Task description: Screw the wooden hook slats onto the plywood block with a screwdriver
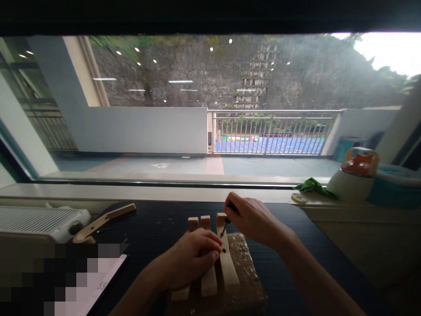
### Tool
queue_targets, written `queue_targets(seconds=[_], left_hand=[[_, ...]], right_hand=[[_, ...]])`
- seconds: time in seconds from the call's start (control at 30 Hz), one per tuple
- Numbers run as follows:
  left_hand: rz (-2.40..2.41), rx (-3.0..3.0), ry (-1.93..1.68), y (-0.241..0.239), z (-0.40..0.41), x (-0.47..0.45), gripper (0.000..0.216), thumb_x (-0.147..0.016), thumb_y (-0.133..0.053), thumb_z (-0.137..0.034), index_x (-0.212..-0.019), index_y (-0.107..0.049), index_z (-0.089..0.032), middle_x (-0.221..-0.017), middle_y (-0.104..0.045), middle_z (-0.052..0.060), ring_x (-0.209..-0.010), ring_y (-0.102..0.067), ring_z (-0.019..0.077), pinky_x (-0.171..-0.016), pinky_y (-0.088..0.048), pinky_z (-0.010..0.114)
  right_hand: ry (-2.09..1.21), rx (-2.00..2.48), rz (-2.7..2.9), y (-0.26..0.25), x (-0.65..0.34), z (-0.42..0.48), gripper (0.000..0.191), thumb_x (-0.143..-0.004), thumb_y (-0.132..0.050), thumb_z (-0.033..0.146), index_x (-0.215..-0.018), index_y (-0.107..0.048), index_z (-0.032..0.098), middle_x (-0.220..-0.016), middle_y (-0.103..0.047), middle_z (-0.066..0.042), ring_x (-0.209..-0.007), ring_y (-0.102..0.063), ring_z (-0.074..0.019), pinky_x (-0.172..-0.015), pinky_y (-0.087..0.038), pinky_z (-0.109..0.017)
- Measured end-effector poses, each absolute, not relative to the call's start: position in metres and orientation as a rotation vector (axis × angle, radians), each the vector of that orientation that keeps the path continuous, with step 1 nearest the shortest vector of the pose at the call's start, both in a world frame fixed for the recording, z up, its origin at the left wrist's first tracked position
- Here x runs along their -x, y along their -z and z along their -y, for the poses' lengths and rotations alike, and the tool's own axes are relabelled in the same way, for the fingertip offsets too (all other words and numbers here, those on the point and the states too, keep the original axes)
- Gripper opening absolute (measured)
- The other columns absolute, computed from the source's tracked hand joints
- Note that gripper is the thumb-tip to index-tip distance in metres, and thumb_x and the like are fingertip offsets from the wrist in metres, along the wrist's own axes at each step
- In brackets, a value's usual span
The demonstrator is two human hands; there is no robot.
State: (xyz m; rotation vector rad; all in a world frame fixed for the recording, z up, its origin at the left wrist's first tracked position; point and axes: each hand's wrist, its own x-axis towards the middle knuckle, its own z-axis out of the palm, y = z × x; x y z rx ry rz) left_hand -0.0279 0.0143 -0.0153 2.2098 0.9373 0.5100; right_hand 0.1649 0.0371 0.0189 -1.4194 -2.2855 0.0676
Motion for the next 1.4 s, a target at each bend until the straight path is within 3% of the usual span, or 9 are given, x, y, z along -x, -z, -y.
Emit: queue_targets(seconds=[0.2,0.47,0.9,1.4], left_hand=[[-0.935,-2.211,-0.5,0.016,-0.015,0.029,0.025,-0.085,-0.047,-0.02,-0.094,-0.07,-0.022,-0.11,-0.063,0.001,-0.096,-0.058,0.0157,-0.086,-0.043,0.022],[-0.943,-2.197,-0.515,0.018,-0.015,0.028,0.025,-0.085,-0.046,-0.02,-0.095,-0.069,-0.022,-0.11,-0.063,0.001,-0.096,-0.058,0.0153,-0.085,-0.044,0.022],[-0.898,-2.34,-0.319,0.005,-0.027,0.023,0.024,-0.084,-0.046,-0.022,-0.087,-0.07,-0.02,-0.103,-0.064,0.001,-0.09,-0.059,0.0153,-0.082,-0.044,0.021],[-0.98,-2.352,-0.394,0.008,-0.017,0.024,0.024,-0.084,-0.047,-0.021,-0.094,-0.069,-0.025,-0.104,-0.063,-0.002,-0.091,-0.058,0.0142,-0.08,-0.044,0.02]], right_hand=[[-0.048,1.515,2.237,-0.018,-0.167,-0.039,0.017,-0.087,-0.04,0.033,-0.08,-0.049,0.02,-0.062,-0.055,0.002,-0.053,-0.04,-0.0095,-0.051,-0.019,-0.026],[-0.101,1.391,2.315,-0.026,-0.166,-0.031,0.014,-0.086,-0.038,0.024,-0.089,-0.051,0.021,-0.07,-0.058,0.002,-0.059,-0.044,-0.0091,-0.054,-0.021,-0.025],[-0.071,1.483,2.253,-0.02,-0.168,-0.036,0.021,-0.087,-0.038,0.035,-0.077,-0.049,0.02,-0.062,-0.056,0.001,-0.053,-0.038,-0.009,-0.051,-0.017,-0.025],[-0.012,1.374,2.345,-0.024,-0.162,-0.032,0.007,-0.081,-0.045,0.025,-0.082,-0.05,0.022,-0.062,-0.054,0.004,-0.053,-0.033,-0.0084,-0.051,-0.015,-0.025]])
